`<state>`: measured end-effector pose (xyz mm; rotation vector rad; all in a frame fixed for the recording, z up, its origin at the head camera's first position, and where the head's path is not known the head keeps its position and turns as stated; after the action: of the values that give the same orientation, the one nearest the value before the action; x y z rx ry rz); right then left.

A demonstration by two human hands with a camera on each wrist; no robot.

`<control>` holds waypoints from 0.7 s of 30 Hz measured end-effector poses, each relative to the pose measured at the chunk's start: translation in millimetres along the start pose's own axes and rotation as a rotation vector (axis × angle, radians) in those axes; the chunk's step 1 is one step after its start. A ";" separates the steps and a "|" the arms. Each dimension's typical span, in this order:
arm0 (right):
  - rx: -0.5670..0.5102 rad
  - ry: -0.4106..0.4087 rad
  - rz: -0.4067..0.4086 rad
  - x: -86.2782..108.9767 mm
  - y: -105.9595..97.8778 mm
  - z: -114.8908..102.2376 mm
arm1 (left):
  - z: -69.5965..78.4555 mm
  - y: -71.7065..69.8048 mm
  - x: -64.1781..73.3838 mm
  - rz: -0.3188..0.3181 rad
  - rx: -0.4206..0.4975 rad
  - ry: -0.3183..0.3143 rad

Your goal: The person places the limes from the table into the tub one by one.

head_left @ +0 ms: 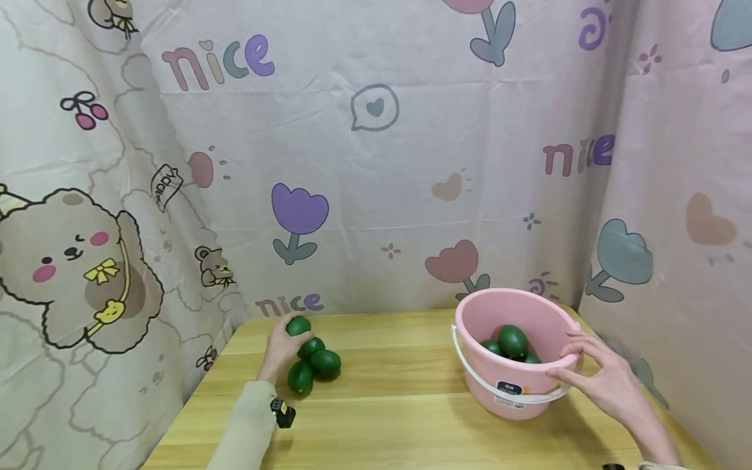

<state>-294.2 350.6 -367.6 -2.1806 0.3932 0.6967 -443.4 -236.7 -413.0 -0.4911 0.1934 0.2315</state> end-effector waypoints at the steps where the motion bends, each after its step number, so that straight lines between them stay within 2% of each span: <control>1: -0.002 -0.005 0.004 -0.3 -0.4 -0.5 | 3.0 4.1 1.2 -0.008 0.013 -0.001; 6: -0.007 -0.006 0.004 -0.5 -0.7 -0.4 | 15.0 24.5 6.3 -0.038 0.056 -0.002; 11: -0.016 0.015 -0.009 -1.0 0.3 0.9 | 29.4 40.6 8.6 -0.027 0.073 0.056; 15: -0.016 0.014 -0.007 -0.3 0.7 0.8 | 38.2 51.4 12.3 -0.021 0.099 0.069; 21: -0.022 0.004 -0.006 -1.7 -1.7 -0.2 | 53.4 70.1 19.4 -0.062 0.167 0.120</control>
<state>-294.7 351.6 -365.4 -2.2032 0.3823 0.6967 -436.6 -147.3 -402.5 -0.3450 0.3119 0.1239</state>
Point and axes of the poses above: each hand's wrist, its own x-axis away from the middle knuckle, its own y-axis out of the palm, z = x × y, the point moved 8 cm from there along -x, towards the middle knuckle, and after that the axes turned 3 degrees about x, right-handed, at the moved point
